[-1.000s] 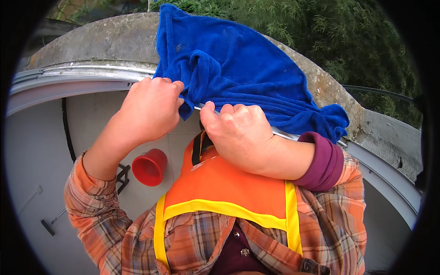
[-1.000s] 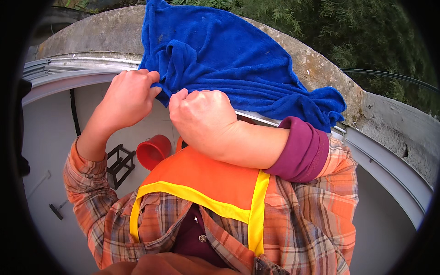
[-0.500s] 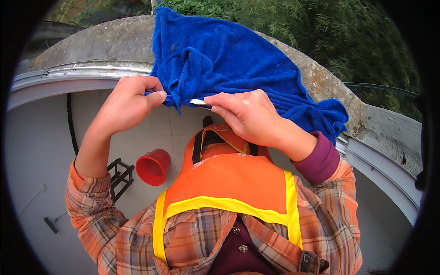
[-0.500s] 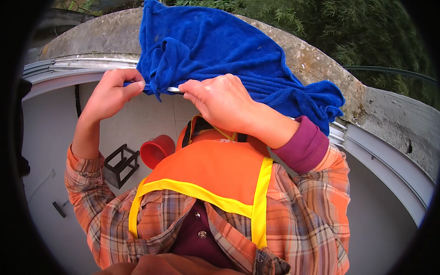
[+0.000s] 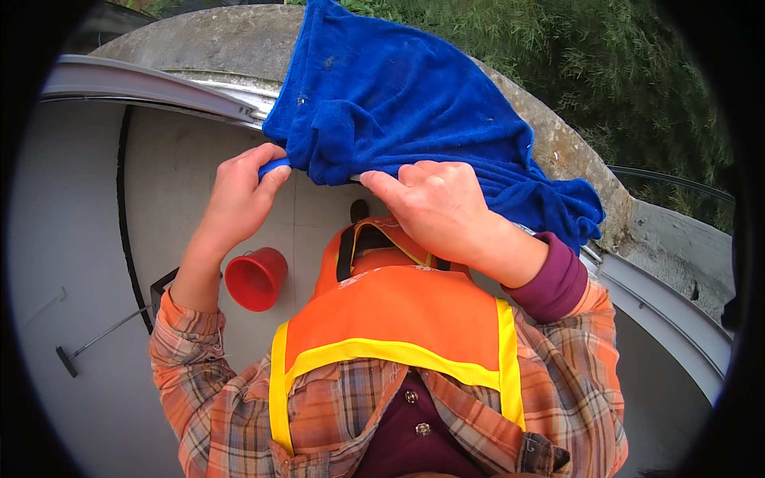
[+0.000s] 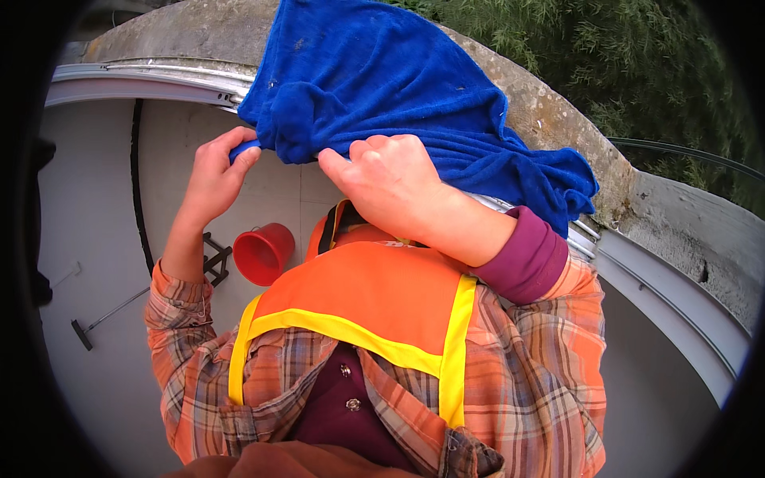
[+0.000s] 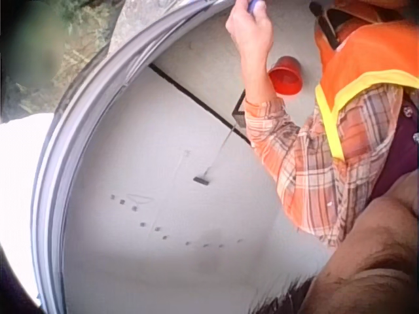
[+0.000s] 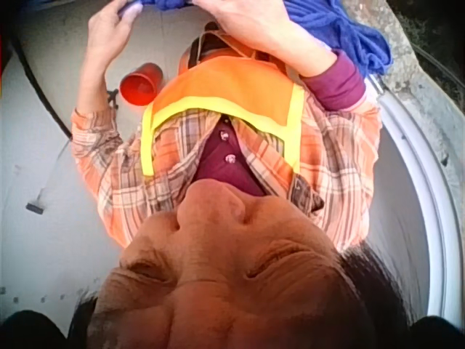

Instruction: The person wipes the window frame with a blue cloth, then uses a small metal tool to scrape debris from the frame's grooves while holding the cloth underneath to catch the residue. The person continues scraping along the frame and wiping the collected debris onto the cloth.

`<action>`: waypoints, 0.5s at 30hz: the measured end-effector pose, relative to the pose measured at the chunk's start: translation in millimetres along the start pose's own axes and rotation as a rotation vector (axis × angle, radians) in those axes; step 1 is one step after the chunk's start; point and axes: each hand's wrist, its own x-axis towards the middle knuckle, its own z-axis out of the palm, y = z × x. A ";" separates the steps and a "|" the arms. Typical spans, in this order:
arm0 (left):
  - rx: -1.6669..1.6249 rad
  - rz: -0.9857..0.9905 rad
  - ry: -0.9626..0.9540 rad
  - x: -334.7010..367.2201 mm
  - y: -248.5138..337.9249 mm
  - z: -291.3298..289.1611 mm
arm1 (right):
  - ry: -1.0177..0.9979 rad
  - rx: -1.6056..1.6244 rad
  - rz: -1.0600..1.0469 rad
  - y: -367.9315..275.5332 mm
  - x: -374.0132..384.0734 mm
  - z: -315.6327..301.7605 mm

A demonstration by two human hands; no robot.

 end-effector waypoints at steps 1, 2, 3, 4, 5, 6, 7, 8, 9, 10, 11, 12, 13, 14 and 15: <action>0.168 -0.001 0.001 0.0 1.6 2.6 | 0.014 0.028 0.008 -0.7 0.0 -1.0; 0.327 0.016 0.043 -0.3 2.6 3.5 | -0.032 0.030 0.024 -1.4 0.1 -2.3; 0.466 -0.016 0.021 -1.3 3.4 5.6 | -0.075 0.028 0.035 -2.4 -0.1 -3.6; 0.335 -0.069 0.089 -0.9 2.0 3.9 | -0.101 0.014 0.048 -1.2 0.7 -5.5; 0.180 -0.165 0.075 -1.6 -1.2 -1.4 | -0.045 0.139 0.098 0.7 2.0 -7.1; 0.034 -0.273 0.081 -4.8 -4.5 -3.6 | 0.001 0.273 0.148 3.2 2.3 -9.3; -0.112 -0.303 0.099 -6.7 -9.8 -9.2 | 0.046 0.399 0.197 6.3 2.8 -10.8; -0.307 -0.298 0.049 -10.9 -13.8 -10.1 | -0.027 0.551 0.351 10.4 3.6 -12.6; -0.463 -0.347 0.032 -14.3 -18.4 -10.8 | 0.001 0.682 0.421 14.4 4.8 -12.9; -0.617 -0.332 0.005 -18.3 -22.0 -8.7 | 0.034 0.827 0.452 17.2 6.1 -12.6; -0.753 -0.344 -0.013 -22.3 -24.9 -4.8 | 0.065 0.970 0.494 19.8 7.2 -11.9; -0.907 -0.322 -0.067 -24.9 -27.4 -1.7 | 0.020 1.123 0.614 21.7 7.3 -11.6; -0.938 -0.359 -0.039 -26.5 -28.8 2.7 | 0.012 1.277 0.674 23.9 4.2 -14.3; -0.988 -0.362 -0.043 -27.7 -29.5 6.1 | 0.025 1.362 0.712 24.7 5.4 -12.8; -1.055 -0.315 -0.056 -27.8 -29.1 9.3 | 0.040 1.447 0.748 26.0 3.8 -14.7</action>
